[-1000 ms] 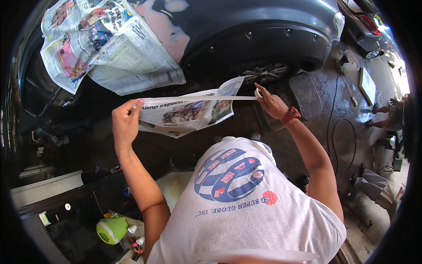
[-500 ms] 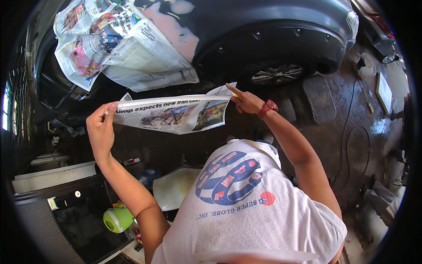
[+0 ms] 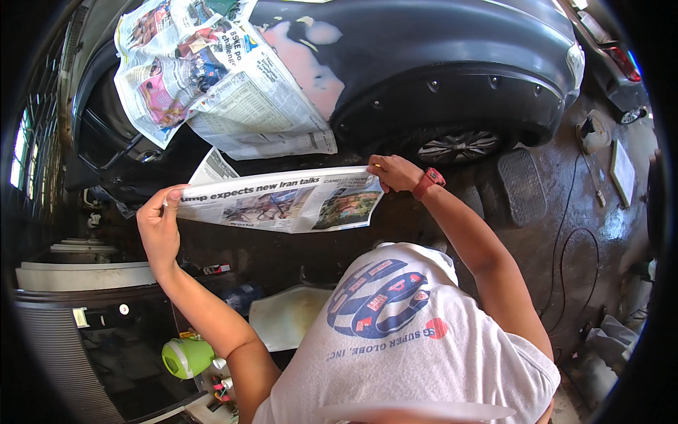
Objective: The person retrieves newspaper sheets from the open trunk of a car, unfolds them, and tapes them to the front bumper and hood area using masking tape. The person repeatedly retrieves more sheets, aligns them, and secures them with tape to cover the car's front end.
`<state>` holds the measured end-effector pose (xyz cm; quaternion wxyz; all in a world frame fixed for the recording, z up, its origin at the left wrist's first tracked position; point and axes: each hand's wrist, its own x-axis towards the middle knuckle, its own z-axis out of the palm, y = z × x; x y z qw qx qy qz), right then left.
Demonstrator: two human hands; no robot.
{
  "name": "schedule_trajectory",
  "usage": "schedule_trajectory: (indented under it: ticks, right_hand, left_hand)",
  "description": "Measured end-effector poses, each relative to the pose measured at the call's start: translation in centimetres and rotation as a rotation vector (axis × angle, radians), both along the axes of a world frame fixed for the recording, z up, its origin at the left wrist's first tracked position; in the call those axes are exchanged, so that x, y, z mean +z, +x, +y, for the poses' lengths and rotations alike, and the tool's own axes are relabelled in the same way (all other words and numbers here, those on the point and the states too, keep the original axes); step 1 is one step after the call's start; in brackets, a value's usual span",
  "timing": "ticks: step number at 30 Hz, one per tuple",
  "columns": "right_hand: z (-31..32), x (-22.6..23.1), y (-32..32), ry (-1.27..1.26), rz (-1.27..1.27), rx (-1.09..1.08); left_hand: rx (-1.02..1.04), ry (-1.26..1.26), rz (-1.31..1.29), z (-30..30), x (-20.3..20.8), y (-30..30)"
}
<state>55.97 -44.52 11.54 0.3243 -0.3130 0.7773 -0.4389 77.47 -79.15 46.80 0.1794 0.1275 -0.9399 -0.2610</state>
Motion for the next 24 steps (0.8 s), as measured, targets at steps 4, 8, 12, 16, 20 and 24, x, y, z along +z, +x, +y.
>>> schedule_trajectory:
  ticks: [4, 8, 12, 16, 20, 24]
  right_hand:
    - [0.7, 3.6, 0.0, -0.006, 0.47, 0.029]
    - [-0.1, 9.2, 0.9, 0.328, 0.764, 0.151]
    - [-2.6, 15.3, 3.0, 0.225, 0.913, 0.146]
    - [-5.0, 18.4, 4.5, 0.259, 1.042, 0.216]
    - [-4.5, 18.8, 3.6, 0.43, 1.098, 0.189]
    - [-2.8, 19.4, 2.4, 0.532, 1.115, 0.098]
  left_hand:
    - [0.128, 0.016, 0.045, -8.4, -5.7, 3.0]
    - [0.192, -0.067, 0.079, -13.4, -16.7, 1.6]
    - [0.098, -0.007, 0.366, -6.2, -24.2, -5.1]
    - [-0.483, 0.323, 0.047, 5.5, -27.2, -8.4]
    - [-0.427, 0.187, 0.019, 7.2, -26.8, -9.7]
    - [-0.497, 0.176, -0.019, 3.6, -29.8, -9.2]
